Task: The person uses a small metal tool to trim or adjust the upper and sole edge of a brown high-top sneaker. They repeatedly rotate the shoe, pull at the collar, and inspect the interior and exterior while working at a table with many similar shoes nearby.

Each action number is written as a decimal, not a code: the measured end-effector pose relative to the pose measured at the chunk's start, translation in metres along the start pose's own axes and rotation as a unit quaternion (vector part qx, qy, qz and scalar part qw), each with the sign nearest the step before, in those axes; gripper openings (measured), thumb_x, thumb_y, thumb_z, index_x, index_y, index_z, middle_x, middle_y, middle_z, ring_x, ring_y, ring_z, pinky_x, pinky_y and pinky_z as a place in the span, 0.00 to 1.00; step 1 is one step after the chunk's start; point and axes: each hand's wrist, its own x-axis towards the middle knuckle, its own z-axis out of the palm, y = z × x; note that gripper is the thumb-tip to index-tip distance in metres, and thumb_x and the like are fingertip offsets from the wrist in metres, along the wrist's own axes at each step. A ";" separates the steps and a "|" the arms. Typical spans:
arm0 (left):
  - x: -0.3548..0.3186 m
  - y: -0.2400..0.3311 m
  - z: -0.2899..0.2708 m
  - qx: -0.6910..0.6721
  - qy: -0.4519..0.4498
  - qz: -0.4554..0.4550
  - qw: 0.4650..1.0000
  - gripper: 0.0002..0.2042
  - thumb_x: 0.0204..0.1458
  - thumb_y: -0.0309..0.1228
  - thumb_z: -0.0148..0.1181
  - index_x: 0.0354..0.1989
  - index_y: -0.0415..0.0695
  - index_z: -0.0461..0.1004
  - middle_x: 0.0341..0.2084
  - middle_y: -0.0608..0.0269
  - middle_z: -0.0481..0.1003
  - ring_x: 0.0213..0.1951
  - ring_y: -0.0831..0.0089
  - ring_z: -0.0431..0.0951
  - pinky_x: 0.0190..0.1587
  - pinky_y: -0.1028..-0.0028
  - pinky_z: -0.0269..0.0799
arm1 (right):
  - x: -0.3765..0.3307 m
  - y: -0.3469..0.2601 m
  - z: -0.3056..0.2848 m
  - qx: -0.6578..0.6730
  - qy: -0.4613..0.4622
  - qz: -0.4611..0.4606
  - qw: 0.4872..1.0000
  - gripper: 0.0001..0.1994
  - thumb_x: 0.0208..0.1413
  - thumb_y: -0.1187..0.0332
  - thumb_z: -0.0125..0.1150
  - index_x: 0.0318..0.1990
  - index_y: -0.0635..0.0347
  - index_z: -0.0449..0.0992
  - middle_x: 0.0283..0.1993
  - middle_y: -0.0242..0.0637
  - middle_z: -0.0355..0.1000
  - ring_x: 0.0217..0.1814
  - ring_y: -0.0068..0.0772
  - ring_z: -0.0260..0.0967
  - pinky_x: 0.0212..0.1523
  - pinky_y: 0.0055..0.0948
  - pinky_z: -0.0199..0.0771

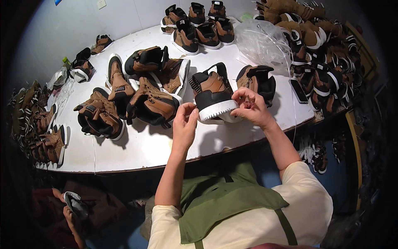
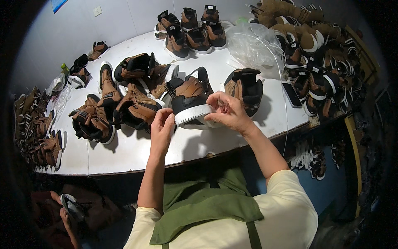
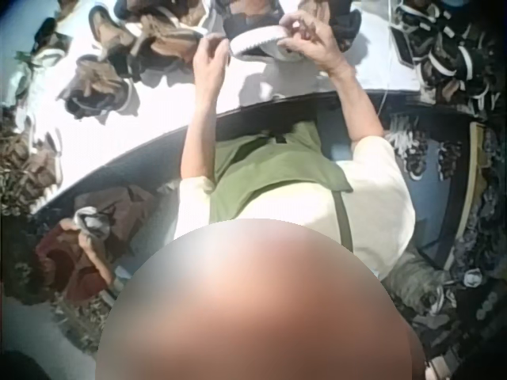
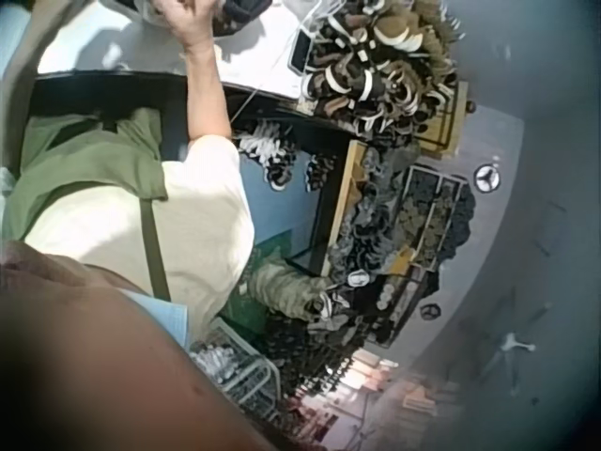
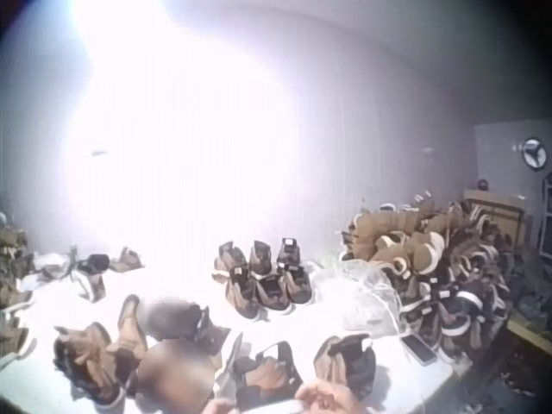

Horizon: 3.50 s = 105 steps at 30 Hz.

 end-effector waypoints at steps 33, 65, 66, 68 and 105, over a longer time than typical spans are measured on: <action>-0.020 0.038 0.005 0.130 -0.048 0.107 0.985 0.18 0.35 0.27 0.73 0.31 0.36 0.70 0.25 0.61 0.72 0.30 0.72 0.72 0.38 0.75 0.69 | -0.010 -0.051 0.007 -0.138 -0.056 0.104 0.983 0.15 0.43 0.75 0.69 0.34 0.65 0.66 0.27 0.25 0.59 0.28 0.15 0.54 0.29 0.18 0.58; -0.011 0.040 0.020 0.331 0.096 0.486 0.803 0.14 0.26 0.09 0.53 0.19 0.41 0.60 0.17 0.57 0.63 0.19 0.62 0.65 0.20 0.70 0.60 | -0.018 -0.042 0.027 -0.385 0.029 -0.317 0.866 0.08 0.39 0.79 0.60 0.25 0.61 0.65 0.22 0.35 0.60 0.17 0.34 0.63 0.17 0.28 0.63; -0.008 0.039 0.022 0.339 0.104 0.503 0.788 0.13 0.29 0.11 0.54 0.18 0.41 0.59 0.15 0.61 0.59 0.17 0.64 0.63 0.20 0.71 0.61 | -0.016 -0.040 0.026 -0.389 0.040 -0.322 0.862 0.08 0.39 0.79 0.60 0.26 0.61 0.65 0.22 0.35 0.60 0.17 0.33 0.63 0.17 0.28 0.63; -0.007 0.035 0.023 0.325 0.094 0.524 0.781 0.14 0.29 0.10 0.54 0.21 0.41 0.60 0.16 0.59 0.61 0.18 0.63 0.64 0.20 0.71 0.61 | -0.016 -0.037 0.025 -0.389 0.058 -0.325 0.860 0.08 0.40 0.78 0.60 0.27 0.61 0.66 0.22 0.35 0.60 0.18 0.33 0.63 0.17 0.27 0.63; -0.063 0.025 0.085 -0.530 -0.143 -0.196 0.813 0.21 0.60 0.43 0.48 0.54 0.41 0.64 0.50 0.62 0.71 0.54 0.69 0.69 0.62 0.64 0.59 | -0.088 0.030 -0.015 -0.440 0.325 -0.332 0.768 0.13 0.48 0.78 0.62 0.40 0.62 0.66 0.38 0.41 0.64 0.35 0.34 0.63 0.34 0.27 0.65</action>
